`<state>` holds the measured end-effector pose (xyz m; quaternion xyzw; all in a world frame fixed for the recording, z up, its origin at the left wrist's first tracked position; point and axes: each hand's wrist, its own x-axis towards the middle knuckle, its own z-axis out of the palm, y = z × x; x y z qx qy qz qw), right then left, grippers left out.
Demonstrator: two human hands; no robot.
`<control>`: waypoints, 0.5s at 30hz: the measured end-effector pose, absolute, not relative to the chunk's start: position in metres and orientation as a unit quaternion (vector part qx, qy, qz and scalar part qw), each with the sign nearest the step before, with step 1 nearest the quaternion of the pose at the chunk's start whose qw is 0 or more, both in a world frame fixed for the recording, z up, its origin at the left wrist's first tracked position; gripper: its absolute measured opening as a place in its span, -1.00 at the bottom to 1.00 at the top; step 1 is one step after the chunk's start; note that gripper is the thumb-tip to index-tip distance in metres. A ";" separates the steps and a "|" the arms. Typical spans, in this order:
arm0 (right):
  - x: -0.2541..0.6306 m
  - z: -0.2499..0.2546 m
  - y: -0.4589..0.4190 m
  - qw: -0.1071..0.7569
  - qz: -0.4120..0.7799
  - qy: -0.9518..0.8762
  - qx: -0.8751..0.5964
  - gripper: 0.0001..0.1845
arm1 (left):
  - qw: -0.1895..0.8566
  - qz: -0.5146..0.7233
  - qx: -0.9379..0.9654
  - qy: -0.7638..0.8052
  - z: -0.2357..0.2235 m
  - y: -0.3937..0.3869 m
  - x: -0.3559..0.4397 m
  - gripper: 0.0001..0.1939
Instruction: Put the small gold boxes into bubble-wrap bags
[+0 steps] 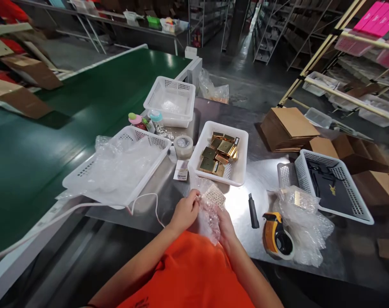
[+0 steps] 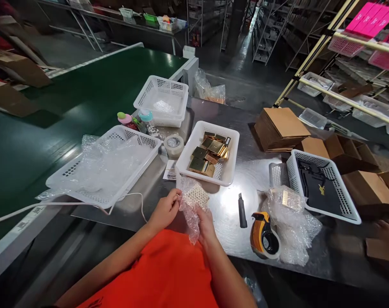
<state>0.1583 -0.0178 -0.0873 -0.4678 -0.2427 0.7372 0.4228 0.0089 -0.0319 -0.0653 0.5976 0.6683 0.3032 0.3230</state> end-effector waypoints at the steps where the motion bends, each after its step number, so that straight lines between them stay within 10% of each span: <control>1: 0.159 -0.086 -0.018 0.431 0.719 -0.262 -0.477 -0.53 | 0.321 0.300 0.604 0.665 -0.064 -0.032 0.008 -0.79; 9: 0.173 -0.097 -0.022 0.344 0.367 -0.673 -0.542 -0.57 | 0.150 0.273 0.685 0.659 -0.066 -0.039 0.018 -0.69; 15: 0.155 -0.094 -0.020 0.412 0.560 -0.477 -0.537 -0.67 | 0.132 0.125 0.778 0.601 -0.060 -0.046 0.034 -0.66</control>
